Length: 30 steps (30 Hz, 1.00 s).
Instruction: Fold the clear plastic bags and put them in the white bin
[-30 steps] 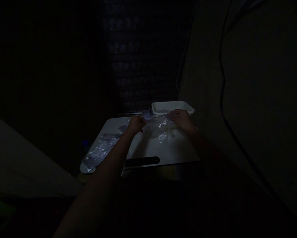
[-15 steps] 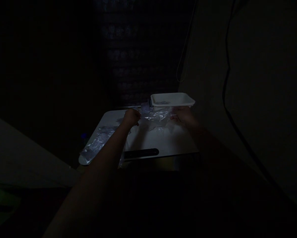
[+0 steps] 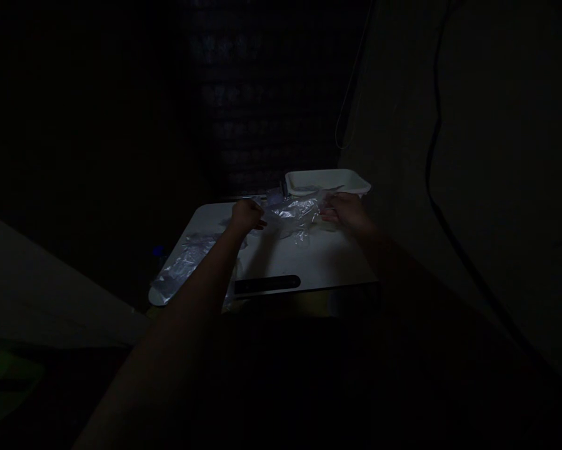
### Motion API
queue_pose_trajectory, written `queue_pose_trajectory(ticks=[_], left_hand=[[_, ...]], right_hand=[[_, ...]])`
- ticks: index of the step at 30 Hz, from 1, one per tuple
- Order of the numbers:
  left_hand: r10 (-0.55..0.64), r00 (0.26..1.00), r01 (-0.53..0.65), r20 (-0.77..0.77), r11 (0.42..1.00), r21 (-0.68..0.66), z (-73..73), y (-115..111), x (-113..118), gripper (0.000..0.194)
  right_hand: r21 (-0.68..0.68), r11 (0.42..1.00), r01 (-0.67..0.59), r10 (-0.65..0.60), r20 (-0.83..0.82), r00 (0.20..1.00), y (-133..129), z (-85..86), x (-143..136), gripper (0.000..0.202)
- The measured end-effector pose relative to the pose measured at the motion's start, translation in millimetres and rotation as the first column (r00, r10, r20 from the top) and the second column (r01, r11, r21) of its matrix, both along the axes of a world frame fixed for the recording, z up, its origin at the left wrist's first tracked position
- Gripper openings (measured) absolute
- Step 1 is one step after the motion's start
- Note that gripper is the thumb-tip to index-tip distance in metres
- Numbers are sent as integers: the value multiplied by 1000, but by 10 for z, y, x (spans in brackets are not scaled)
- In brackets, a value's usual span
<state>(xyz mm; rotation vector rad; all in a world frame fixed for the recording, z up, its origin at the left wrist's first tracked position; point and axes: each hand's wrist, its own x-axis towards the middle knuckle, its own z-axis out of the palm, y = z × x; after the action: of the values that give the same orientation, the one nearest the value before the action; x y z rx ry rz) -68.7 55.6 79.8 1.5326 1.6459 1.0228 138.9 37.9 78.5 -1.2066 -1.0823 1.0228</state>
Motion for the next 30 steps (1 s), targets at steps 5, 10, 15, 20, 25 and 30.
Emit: queue_pose_trajectory(ticks=[5, 10, 15, 20, 25, 30], left_hand=[[-12, 998, 10, 60, 999, 47, -53, 49, -24, 7], [-23, 993, 36, -112, 993, 112, -111, 116, -93, 6], [-64, 990, 80, -126, 989, 127, -122, 118, -115, 8], [-96, 995, 94, 16, 994, 56, -114, 62, -90, 7], [-126, 954, 135, 271, 991, -15, -104, -25, -28, 10], [-199, 891, 82, 408, 954, 287, 90, -36, 44, 8]], right_hand=[[13, 1000, 0, 0, 27, 1000, 17, -40, 44, 11], [76, 997, 24, -32, 113, 993, 14, -52, 53, 8], [18, 999, 39, -42, 150, 988, -38, -13, 35, 11], [-118, 992, -46, 56, 81, 995, -77, -36, 63, 12], [-131, 988, -84, 91, 45, 995, -68, -98, 113, 10], [301, 954, 16, -56, 126, 990, -107, 62, 180, 5]])
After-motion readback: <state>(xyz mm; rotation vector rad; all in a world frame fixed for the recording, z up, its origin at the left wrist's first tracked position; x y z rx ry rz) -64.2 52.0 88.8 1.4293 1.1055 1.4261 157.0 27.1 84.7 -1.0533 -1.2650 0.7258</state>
